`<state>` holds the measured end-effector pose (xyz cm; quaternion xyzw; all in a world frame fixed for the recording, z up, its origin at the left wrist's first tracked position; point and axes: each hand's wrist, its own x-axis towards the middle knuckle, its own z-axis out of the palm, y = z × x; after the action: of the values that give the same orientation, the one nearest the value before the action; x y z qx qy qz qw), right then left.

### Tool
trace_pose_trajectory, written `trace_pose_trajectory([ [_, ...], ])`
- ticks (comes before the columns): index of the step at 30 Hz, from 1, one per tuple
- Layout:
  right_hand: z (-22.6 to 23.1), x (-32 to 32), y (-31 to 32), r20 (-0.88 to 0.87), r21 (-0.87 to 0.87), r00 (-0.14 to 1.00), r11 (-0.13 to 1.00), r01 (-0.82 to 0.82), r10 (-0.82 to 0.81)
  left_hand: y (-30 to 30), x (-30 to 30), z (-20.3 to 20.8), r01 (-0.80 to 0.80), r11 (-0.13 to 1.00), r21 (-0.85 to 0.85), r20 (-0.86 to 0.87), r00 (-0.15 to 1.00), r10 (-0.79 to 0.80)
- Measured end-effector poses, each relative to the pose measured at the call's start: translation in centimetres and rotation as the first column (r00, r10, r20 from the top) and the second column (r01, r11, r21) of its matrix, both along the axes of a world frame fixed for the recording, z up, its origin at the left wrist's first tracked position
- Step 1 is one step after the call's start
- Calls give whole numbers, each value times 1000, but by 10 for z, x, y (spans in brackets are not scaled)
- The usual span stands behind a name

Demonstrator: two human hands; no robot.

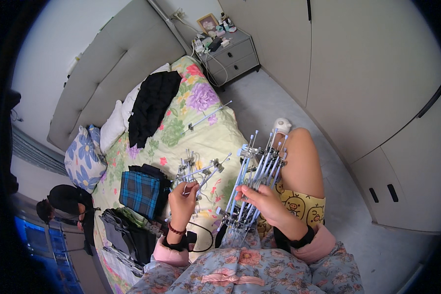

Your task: The person sits on a bed and repeatedly picks up metal hanger parts, then inserts and secures them into a multi-pronged holder. The person handles the parts one at a time and places the assembled units into the holder.

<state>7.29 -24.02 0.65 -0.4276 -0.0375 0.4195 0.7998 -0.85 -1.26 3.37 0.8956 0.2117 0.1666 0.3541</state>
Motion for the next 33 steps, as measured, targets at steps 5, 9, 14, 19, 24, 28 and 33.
trace_pose_trajectory([
  [5, 4, 0, 0, -1, -38, 1000, 999, -10, 10, -39, 6, -2, 140, 989, -45, 195, 972, -129],
  [9, 5, 0, 0, -72, 14, 997, 1000, 23, -22, -81, 10, -3, 308, 935, 177, 171, 926, -337],
  [14, 4, 0, -1, -104, 93, 994, 995, 47, -37, -77, 18, -2, 362, 923, 134, 147, 913, -380],
  [19, 8, 3, -2, -83, 91, 997, 996, 0, 8, -70, 14, 7, 480, 864, 155, 94, 863, -496],
  [24, 13, 0, 0, 61, -28, 998, 999, -27, 28, -42, 9, 6, 564, 824, 47, 66, 822, -566],
  [28, 11, 1, -2, 102, -67, 993, 996, -51, 58, 19, 15, -31, 261, 963, 70, -16, 965, -260],
  [33, 8, 5, -3, 49, -57, 992, 992, -114, 117, 97, 27, -99, 102, 960, 259, -270, 962, -30],
])
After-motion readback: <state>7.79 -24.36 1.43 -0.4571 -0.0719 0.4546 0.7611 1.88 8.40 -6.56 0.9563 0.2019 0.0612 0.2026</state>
